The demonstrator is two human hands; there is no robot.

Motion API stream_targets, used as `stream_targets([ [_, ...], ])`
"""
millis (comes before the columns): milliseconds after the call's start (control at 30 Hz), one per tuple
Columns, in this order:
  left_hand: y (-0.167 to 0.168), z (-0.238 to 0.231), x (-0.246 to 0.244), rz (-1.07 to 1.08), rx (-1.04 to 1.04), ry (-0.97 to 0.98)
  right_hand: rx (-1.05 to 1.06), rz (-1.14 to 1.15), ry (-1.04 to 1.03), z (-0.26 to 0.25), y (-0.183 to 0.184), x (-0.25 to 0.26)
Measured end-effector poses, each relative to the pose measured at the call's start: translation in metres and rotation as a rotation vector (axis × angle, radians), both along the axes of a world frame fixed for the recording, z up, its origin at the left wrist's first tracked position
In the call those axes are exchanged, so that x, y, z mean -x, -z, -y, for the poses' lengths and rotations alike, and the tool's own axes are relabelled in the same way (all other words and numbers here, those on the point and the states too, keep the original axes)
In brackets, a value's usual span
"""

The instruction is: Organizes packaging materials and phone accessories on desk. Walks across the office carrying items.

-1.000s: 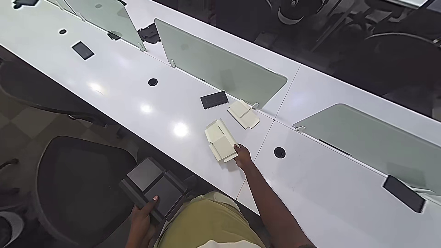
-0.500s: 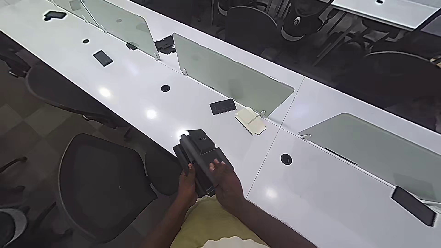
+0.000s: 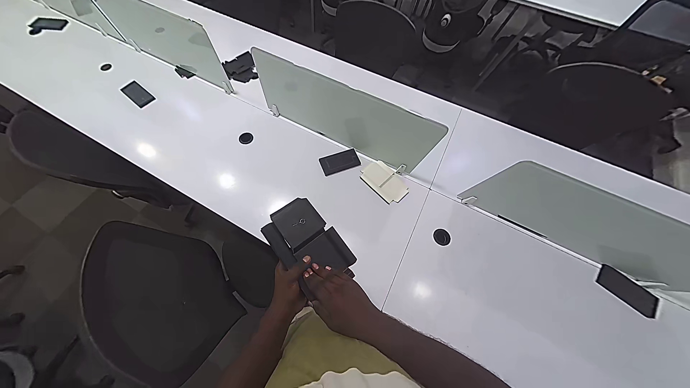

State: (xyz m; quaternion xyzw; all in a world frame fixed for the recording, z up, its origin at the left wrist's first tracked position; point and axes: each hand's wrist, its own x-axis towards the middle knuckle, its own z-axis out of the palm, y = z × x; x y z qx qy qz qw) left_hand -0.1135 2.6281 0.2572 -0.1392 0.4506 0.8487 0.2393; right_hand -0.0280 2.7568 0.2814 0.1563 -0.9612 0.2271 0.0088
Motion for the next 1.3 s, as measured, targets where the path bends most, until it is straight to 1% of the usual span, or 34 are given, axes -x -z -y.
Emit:
stream_targets([
  [100,0.003,0.003,0.006,0.007,0.085,-0.003,0.086,0.117,-0.052,-0.005,0.001,0.007],
  [167,0.002,0.007,0.009,0.003,0.13,-0.006,0.154,0.149,-0.065,-0.01,0.004,0.011],
  [233,0.004,0.012,0.01,-0.006,0.144,0.01,0.168,0.096,-0.024,-0.017,0.012,0.014],
  [300,0.009,0.02,0.01,-0.031,0.116,0.039,0.139,0.033,0.019,-0.023,0.023,0.02],
  [400,0.017,0.028,0.009,-0.031,0.108,0.059,0.116,0.032,0.013,-0.031,0.038,0.031],
  [467,0.023,0.03,0.008,-0.012,0.18,0.054,0.236,0.023,-0.053,-0.044,0.055,0.04],
  [533,0.032,0.03,0.006,0.021,0.311,0.014,0.481,-0.052,-0.108,-0.06,0.085,0.05],
  [567,0.036,0.03,0.004,0.033,0.366,-0.006,0.634,-0.116,-0.081,-0.068,0.103,0.054],
  [600,0.041,0.031,0.002,0.046,0.405,-0.022,0.758,-0.188,0.013,-0.076,0.121,0.056],
  [633,0.043,0.031,0.0,0.062,0.425,-0.035,0.825,-0.249,0.164,-0.086,0.137,0.058],
  [667,0.045,0.031,-0.002,0.076,0.438,-0.041,0.828,-0.251,0.339,-0.1,0.15,0.062],
  [700,0.047,0.032,-0.003,0.087,0.447,-0.048,0.748,-0.171,0.513,-0.119,0.161,0.066],
  [733,0.048,0.032,-0.006,0.098,0.452,-0.059,0.621,-0.007,0.655,-0.143,0.172,0.071],
  [767,0.048,0.033,-0.009,0.107,0.458,-0.07,0.498,0.216,0.754,-0.17,0.183,0.077],
  [800,0.05,0.033,-0.013,0.115,0.465,-0.075,0.389,0.392,0.818,-0.198,0.196,0.085],
  [833,0.05,0.033,-0.016,0.13,0.477,-0.085,0.289,0.482,0.87,-0.224,0.211,0.093],
  [900,0.048,0.031,-0.024,0.171,0.512,-0.114,0.133,0.523,0.945,-0.27,0.236,0.106],
  [967,0.044,0.031,-0.032,0.21,0.57,-0.133,0.008,0.467,0.978,-0.305,0.259,0.116],
  [1033,0.041,0.033,-0.041,0.234,0.631,-0.152,-0.054,0.41,0.97,-0.326,0.276,0.131],
  [1167,0.036,0.038,-0.058,0.253,0.691,-0.225,-0.105,0.536,0.901,-0.346,0.28,0.166],
  [1300,0.035,0.045,-0.075,0.282,0.727,-0.284,-0.241,0.548,0.867,-0.349,0.28,0.183],
])
